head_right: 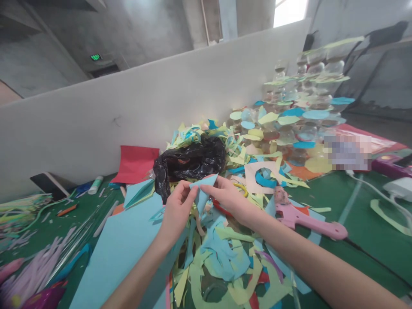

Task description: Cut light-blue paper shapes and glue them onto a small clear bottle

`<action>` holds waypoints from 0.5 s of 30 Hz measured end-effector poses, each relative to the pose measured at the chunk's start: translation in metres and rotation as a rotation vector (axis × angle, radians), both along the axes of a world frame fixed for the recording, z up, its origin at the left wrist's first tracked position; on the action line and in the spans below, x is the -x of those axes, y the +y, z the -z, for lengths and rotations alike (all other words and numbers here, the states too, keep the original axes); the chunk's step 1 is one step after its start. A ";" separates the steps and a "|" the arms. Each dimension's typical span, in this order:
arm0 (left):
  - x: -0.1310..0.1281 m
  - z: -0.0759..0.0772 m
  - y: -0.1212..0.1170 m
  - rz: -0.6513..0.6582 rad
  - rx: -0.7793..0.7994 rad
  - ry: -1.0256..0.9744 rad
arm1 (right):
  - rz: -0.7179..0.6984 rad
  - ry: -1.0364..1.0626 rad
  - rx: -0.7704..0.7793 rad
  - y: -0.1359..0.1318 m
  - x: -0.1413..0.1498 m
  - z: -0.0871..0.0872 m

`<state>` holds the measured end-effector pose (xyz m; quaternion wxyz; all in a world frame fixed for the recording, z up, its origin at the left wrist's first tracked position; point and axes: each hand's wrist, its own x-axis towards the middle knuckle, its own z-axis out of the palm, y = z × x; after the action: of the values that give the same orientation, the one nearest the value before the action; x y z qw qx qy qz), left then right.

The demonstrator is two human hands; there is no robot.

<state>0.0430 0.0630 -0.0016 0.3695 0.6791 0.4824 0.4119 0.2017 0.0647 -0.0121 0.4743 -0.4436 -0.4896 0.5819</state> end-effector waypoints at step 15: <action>-0.003 -0.001 -0.001 -0.005 0.016 0.001 | 0.018 0.026 0.023 -0.002 0.001 -0.001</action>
<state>0.0455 0.0622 -0.0006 0.3737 0.6750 0.4875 0.4087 0.2005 0.0624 -0.0109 0.4807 -0.4460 -0.4725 0.5889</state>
